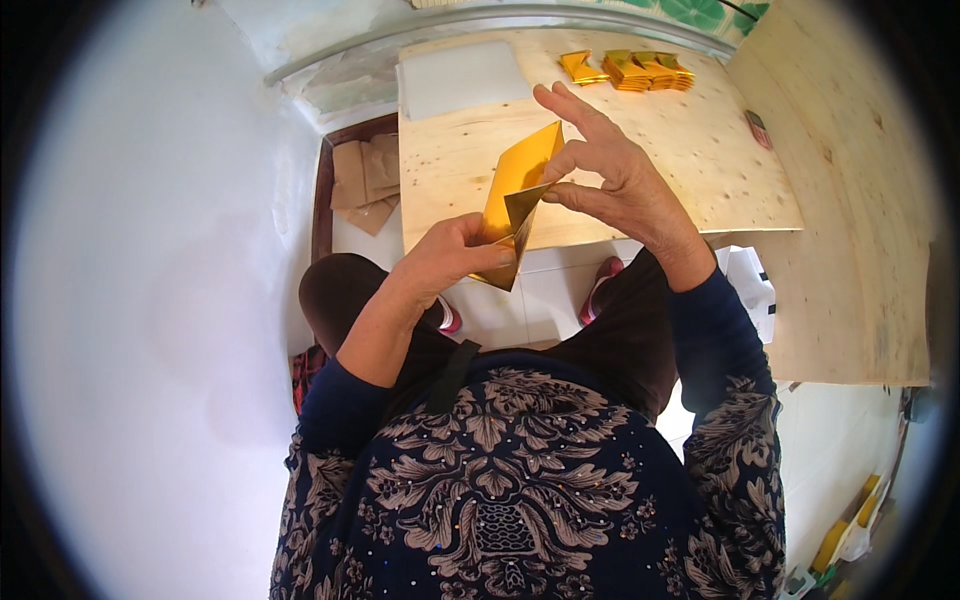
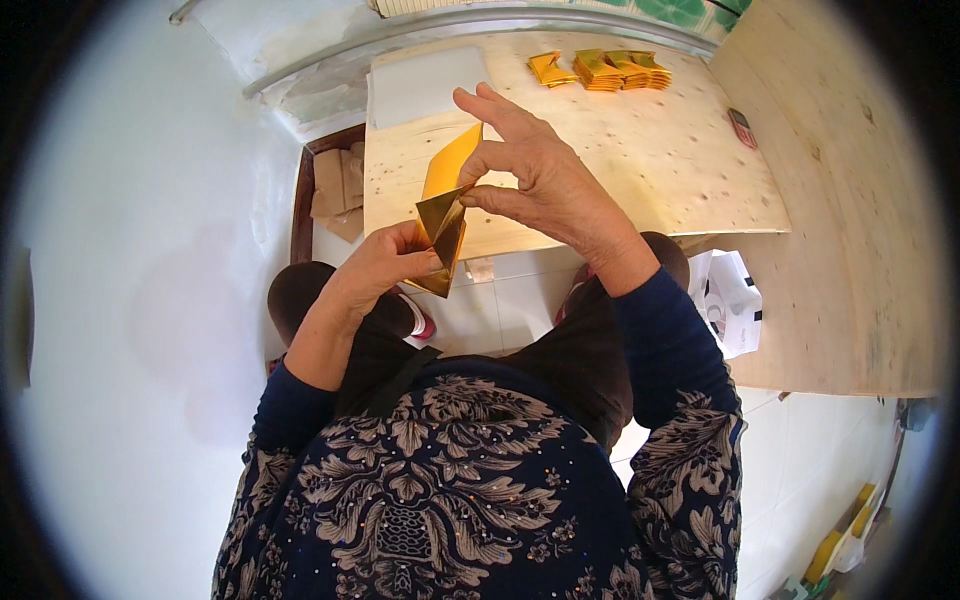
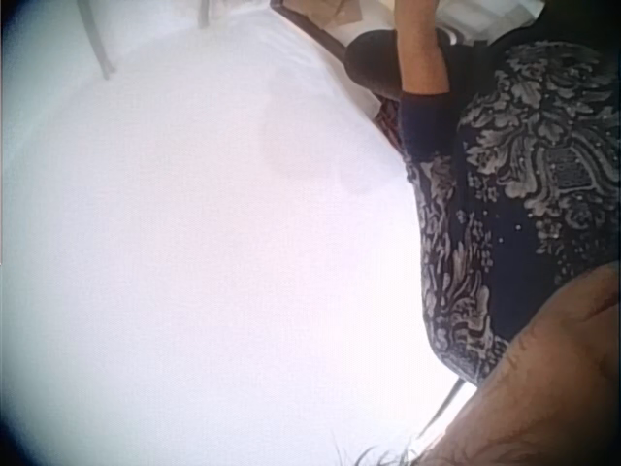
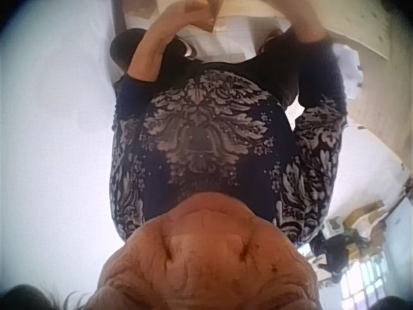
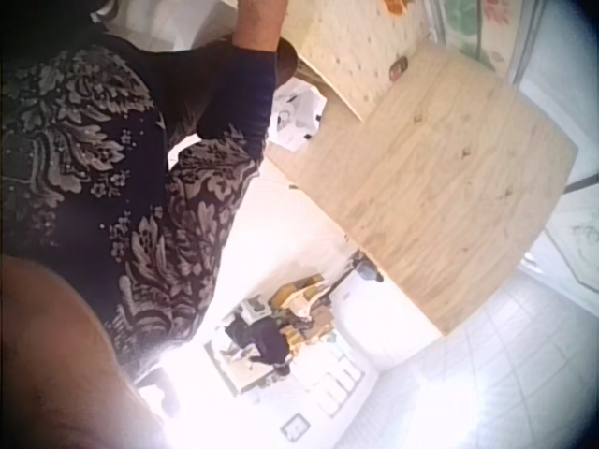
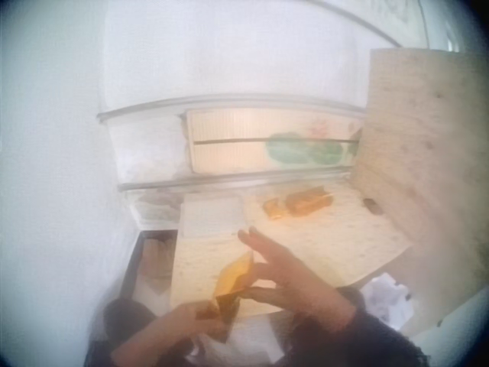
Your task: The person folds a gold-colored sheet of paper by hand on a wooden table, creating a small origami shape. The finished piece is placed with other completed items, and the person begins folding another sheet.
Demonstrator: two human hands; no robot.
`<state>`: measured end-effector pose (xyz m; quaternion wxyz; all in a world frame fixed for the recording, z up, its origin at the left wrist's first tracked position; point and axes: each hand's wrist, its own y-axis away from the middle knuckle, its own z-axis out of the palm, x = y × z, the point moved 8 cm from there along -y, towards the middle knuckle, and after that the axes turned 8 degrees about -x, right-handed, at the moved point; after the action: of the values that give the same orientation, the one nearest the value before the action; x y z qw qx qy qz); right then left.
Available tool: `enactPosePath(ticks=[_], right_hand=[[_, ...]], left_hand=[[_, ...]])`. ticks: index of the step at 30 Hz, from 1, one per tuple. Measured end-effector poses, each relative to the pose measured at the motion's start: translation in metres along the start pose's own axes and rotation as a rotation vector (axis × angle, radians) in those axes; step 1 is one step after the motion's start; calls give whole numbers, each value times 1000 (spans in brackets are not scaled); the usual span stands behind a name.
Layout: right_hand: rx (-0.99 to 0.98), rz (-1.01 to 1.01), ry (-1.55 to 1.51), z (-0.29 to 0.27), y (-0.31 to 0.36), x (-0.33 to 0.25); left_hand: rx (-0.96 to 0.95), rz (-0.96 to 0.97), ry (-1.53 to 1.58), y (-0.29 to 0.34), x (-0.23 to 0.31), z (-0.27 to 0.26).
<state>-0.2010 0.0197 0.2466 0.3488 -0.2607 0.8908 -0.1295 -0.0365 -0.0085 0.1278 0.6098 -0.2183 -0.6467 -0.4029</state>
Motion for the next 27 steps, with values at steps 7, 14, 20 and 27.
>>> enactPosePath(ticks=[7,14,20,27], right_hand=[[430,339,-604,-3,25,43],[-96,590,-1098,88,40,43],[-96,571,-993,93,33,43],[170,627,-989,72,38,58]], left_hand=[[171,45,53,2,16,-9],[168,27,-22,5,27,-11],[168,-69,-271,7,35,-13],[95,110,29,21,12,-20]])
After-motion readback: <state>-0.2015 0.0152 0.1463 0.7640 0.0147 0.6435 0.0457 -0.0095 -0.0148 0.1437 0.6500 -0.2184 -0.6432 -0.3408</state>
